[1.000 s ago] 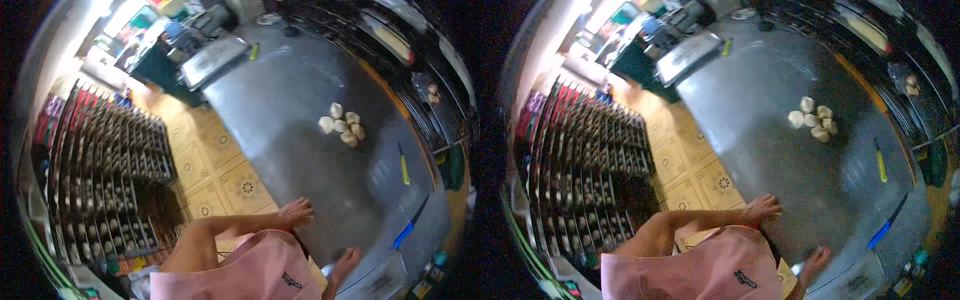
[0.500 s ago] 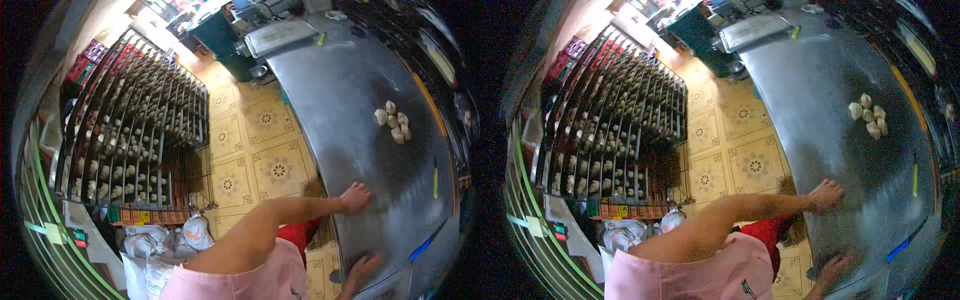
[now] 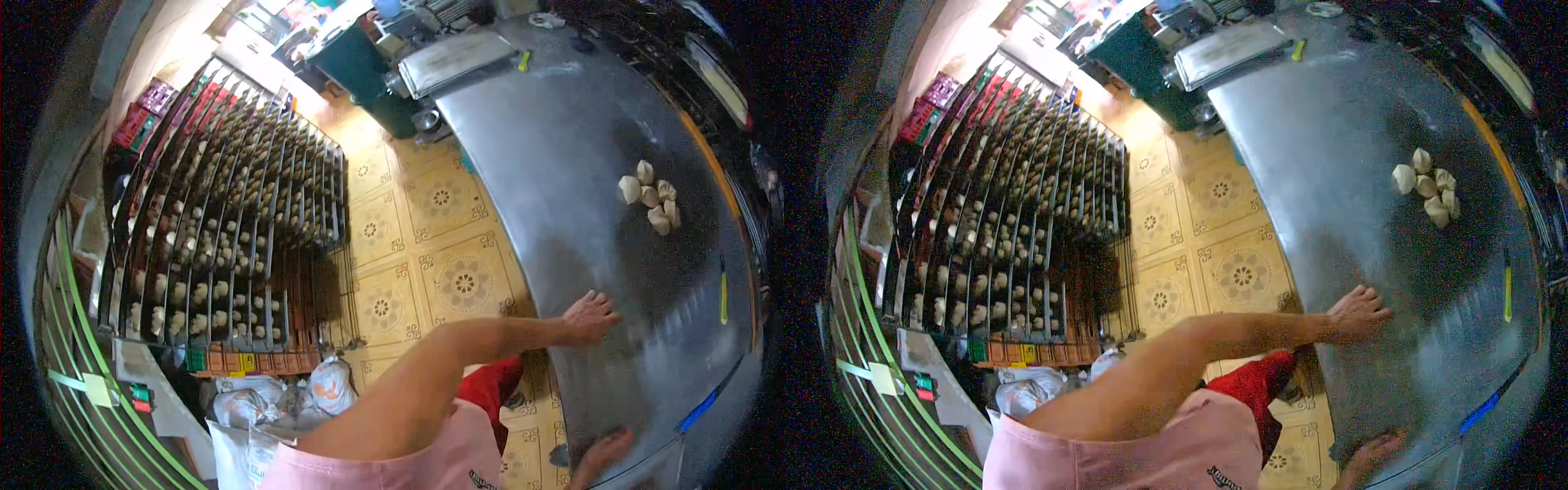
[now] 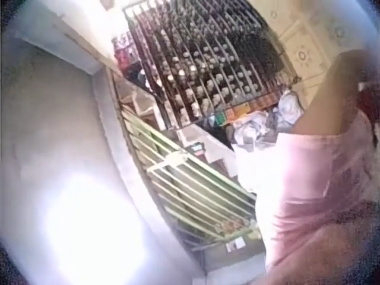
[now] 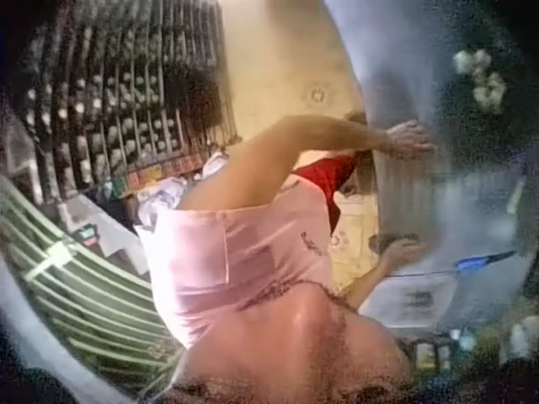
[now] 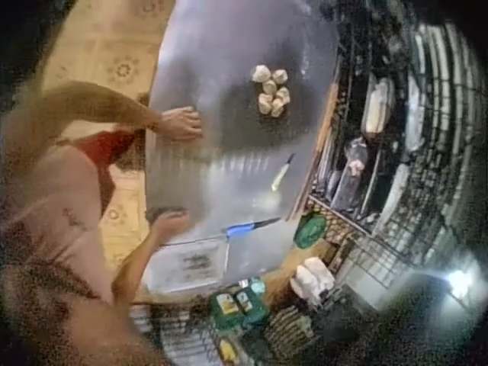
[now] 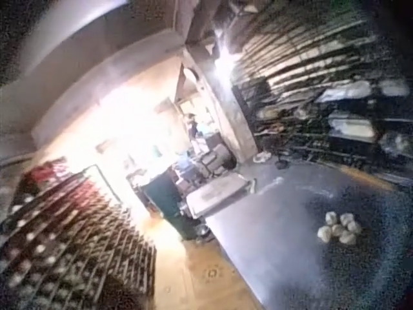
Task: The person is shaping small portions of dough into uniform balls and placing them onto a baking tray.
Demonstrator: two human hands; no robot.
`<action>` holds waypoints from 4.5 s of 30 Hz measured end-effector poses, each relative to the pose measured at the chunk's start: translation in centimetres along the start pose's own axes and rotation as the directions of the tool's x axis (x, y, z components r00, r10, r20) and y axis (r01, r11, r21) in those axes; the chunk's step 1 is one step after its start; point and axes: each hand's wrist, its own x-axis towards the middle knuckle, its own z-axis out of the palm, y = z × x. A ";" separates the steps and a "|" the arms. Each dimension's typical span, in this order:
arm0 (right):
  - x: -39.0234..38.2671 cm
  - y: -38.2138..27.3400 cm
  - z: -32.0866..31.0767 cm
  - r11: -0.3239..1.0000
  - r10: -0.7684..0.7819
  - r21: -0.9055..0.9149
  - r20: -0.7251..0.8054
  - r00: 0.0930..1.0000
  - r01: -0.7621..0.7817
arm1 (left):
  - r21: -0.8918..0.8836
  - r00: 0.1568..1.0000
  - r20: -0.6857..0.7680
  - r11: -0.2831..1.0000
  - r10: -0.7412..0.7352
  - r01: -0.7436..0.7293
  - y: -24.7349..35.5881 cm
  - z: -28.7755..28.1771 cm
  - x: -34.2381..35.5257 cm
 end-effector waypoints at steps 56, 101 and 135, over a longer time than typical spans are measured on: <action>9.8 -3.9 -3.2 0.943 0.210 -0.188 -0.305 0.929 -0.275 | 0.050 0.976 -0.193 0.993 -0.096 0.108 0.6 -2.5 8.9; 14.7 -0.1 0.4 0.940 0.289 0.267 -0.291 0.912 -0.212 | -0.142 0.995 -0.095 0.989 0.019 -0.032 0.0 1.8 16.6; 31.4 -2.1 3.4 0.926 0.362 0.027 -0.357 0.861 -0.378 | -0.287 0.837 -0.169 0.787 0.520 -0.547 6.1 4.8 27.9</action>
